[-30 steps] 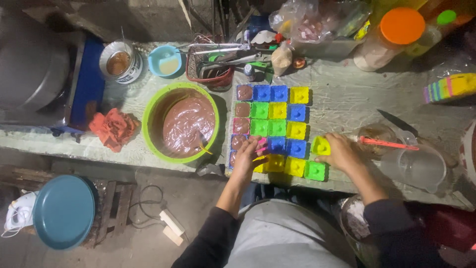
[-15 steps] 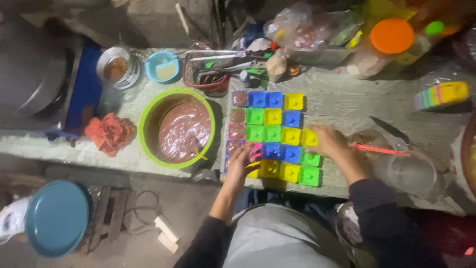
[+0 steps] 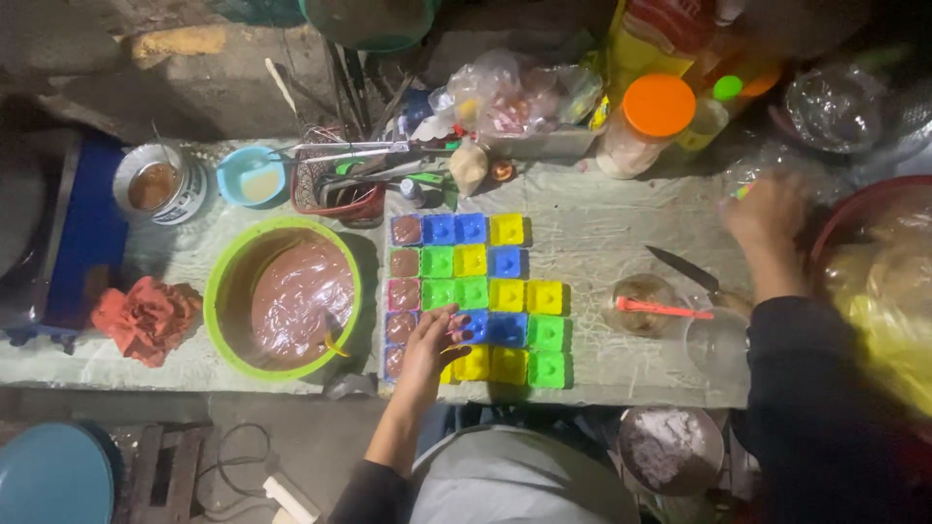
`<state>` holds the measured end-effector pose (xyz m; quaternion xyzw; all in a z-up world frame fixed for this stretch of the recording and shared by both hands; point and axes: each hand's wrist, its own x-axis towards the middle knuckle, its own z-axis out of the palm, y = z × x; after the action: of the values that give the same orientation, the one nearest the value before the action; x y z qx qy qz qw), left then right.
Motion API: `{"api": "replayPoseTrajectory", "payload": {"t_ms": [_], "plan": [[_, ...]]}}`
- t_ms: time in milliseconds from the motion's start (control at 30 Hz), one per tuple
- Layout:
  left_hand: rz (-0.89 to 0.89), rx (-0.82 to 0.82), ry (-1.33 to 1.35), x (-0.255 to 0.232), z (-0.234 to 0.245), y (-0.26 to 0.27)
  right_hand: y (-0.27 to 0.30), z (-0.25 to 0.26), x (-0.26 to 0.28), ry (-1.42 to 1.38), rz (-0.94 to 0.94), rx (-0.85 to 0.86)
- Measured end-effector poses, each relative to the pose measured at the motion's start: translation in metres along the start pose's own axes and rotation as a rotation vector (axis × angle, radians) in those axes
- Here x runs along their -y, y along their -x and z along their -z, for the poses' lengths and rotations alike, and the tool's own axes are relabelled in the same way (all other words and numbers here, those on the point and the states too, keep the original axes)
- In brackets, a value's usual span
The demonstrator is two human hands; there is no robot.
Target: The person arranges colorful plastic molds on a countertop, then uses a spatula to scoop a brown paste from a green bowl and fill each mold one at a time. The filled molds are placed back in rows on the counter.
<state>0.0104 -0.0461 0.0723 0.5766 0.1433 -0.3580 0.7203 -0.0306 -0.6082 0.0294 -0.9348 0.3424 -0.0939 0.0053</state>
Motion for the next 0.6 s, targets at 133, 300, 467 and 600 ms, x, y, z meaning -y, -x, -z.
{"api": "replayPoseTrajectory", "payload": {"t_ms": [133, 300, 467, 600], "plan": [[-0.002, 0.003, 0.009, -0.001, -0.011, -0.007, -0.015, -0.038, -0.043, -0.112, -0.101, 0.114], [-0.013, 0.027, -0.024, -0.012, -0.032, -0.008, -0.019, -0.065, -0.052, -0.309, -0.348, 0.147], [-0.002, 0.043, -0.028, -0.006, -0.04, -0.016, -0.013, -0.024, -0.028, -0.133, -0.205, 0.093], [-0.012, 0.075, -0.002, 0.009, -0.038, -0.031, 0.003, 0.012, -0.002, -0.462, -0.092, -0.039]]}}
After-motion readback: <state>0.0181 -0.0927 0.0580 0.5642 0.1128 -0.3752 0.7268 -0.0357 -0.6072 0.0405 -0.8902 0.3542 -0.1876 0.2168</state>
